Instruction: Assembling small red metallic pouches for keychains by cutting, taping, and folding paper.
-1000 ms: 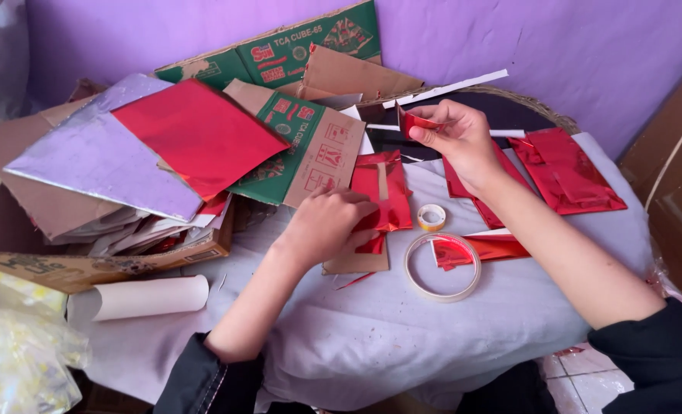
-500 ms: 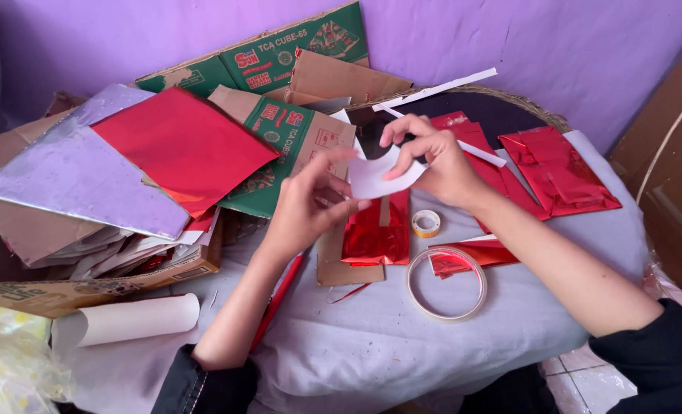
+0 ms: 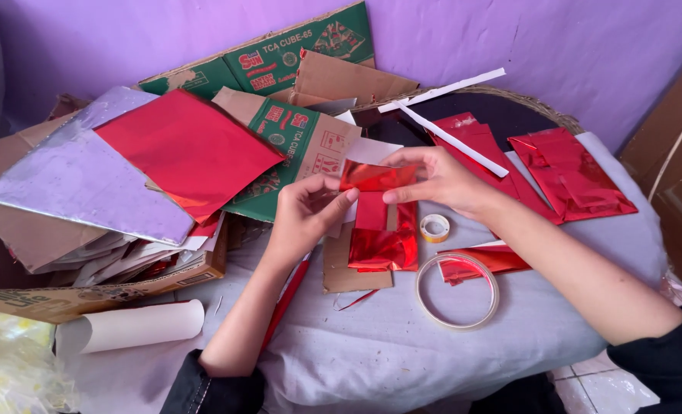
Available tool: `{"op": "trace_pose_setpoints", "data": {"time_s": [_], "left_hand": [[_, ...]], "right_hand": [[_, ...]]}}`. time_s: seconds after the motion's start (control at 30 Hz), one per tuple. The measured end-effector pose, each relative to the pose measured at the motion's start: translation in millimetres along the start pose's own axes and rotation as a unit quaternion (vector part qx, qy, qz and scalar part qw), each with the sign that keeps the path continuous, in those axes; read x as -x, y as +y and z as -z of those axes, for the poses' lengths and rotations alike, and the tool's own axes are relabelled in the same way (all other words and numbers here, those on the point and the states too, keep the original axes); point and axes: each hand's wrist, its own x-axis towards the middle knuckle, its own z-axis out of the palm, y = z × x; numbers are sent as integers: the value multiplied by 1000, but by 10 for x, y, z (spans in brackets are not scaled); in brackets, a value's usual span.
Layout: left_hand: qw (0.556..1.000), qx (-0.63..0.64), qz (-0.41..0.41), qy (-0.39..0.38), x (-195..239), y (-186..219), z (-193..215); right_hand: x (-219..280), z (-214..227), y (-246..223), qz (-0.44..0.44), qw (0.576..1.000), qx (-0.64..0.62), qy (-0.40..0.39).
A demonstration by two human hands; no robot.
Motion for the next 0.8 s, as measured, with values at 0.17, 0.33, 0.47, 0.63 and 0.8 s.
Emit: {"op": "trace_pose_setpoints", "data": {"time_s": [0.17, 0.33, 0.47, 0.63, 0.8], "left_hand": [[1000, -21, 0, 7, -14, 123, -12], [999, -21, -5, 23, -53, -44, 23], [998, -23, 11, 53, -50, -20, 23], [992, -90, -73, 57, -21, 107, -9], [989, -129, -73, 3, -13, 201, -19]], "right_hand": [[3, 0, 30, 9, 1000, -23, 11], [-2, -18, 7, 27, 999, -16, 22], [57, -99, -251, 74, 997, -34, 2], [-31, 45, -121, 196, 968, 160, 12], [14, 8, -250, 66, 997, -24, 34]]}}
